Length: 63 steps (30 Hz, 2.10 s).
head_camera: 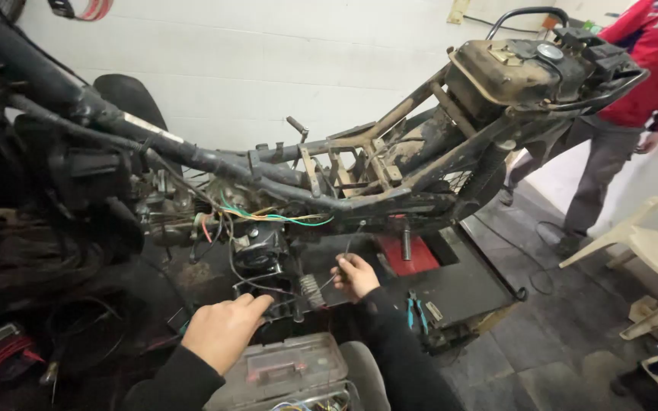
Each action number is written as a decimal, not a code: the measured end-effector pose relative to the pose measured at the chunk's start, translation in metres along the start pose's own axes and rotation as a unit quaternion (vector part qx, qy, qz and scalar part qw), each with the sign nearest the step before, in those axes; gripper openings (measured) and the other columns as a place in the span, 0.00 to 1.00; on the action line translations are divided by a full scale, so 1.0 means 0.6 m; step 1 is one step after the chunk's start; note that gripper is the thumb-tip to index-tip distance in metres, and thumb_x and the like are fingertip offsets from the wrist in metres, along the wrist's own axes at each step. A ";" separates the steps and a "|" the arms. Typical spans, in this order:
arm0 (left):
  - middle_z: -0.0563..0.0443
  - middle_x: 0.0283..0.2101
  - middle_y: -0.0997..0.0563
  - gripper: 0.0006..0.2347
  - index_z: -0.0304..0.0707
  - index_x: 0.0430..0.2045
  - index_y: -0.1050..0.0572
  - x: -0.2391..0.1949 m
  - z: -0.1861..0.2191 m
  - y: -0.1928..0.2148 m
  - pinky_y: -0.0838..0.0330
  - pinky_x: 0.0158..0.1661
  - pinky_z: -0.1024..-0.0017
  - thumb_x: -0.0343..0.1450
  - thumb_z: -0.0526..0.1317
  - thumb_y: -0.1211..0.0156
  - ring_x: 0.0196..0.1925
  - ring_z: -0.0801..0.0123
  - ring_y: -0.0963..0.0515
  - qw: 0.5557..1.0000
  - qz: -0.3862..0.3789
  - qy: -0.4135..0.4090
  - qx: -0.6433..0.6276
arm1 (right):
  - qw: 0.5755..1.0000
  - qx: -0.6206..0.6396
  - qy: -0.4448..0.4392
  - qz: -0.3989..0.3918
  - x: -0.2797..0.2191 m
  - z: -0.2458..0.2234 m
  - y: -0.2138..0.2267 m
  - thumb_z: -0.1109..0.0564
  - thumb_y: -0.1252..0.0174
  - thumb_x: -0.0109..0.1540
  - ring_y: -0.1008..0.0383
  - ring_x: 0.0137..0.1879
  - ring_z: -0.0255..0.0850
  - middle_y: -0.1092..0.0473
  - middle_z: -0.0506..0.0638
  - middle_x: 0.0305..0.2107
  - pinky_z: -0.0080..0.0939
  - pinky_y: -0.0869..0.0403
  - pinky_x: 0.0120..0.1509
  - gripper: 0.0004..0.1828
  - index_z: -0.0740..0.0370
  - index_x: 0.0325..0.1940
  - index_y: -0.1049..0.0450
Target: The person works on the wiring of a motorcycle, using pliers to strip and connect wires near the engine and frame. They manipulate several colored wires and use a small cylindrical component during the process.
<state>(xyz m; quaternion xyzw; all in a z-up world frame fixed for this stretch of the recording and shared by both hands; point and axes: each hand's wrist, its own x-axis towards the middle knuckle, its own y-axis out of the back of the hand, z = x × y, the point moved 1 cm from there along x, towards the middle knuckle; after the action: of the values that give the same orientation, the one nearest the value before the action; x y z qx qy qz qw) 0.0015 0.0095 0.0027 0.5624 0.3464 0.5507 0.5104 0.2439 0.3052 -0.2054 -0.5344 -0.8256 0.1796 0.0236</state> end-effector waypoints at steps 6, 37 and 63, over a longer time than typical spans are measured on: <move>0.52 0.32 0.21 0.16 0.48 0.47 0.25 0.037 -0.005 -0.021 0.24 0.28 0.61 0.65 0.35 0.44 0.32 0.59 0.16 0.999 0.021 -0.026 -0.002 | 0.998 -0.061 0.003 -0.029 0.079 0.013 -0.004 0.52 0.45 0.68 0.28 0.29 0.35 0.25 0.51 0.31 0.37 0.24 0.34 0.15 0.63 0.55 0.27; 0.54 0.34 0.18 0.12 0.49 0.45 0.23 0.049 0.003 -0.060 0.24 0.29 0.60 0.69 0.44 0.41 0.34 0.59 0.16 0.998 0.014 0.017 -0.065 | 0.985 -0.106 0.129 0.035 0.098 -0.061 -0.016 0.54 0.45 0.70 0.33 0.28 0.29 0.29 0.43 0.26 0.32 0.33 0.30 0.17 0.64 0.60 0.23; 0.46 0.27 0.18 0.09 0.44 0.29 0.25 0.106 -0.032 -0.084 0.24 0.29 0.55 0.72 0.47 0.45 0.30 0.50 0.17 0.994 0.069 0.082 -0.025 | 0.961 0.236 0.105 0.097 0.131 -0.067 -0.061 0.48 0.47 0.68 0.34 0.27 0.34 0.27 0.46 0.32 0.39 0.31 0.32 0.12 0.56 0.49 0.30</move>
<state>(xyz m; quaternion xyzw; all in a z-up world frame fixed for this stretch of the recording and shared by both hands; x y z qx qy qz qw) 0.0011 0.0856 -0.0311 0.5251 0.3332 0.6375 0.4548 0.1877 0.3728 -0.1684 -0.6067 -0.6972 0.3136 0.2179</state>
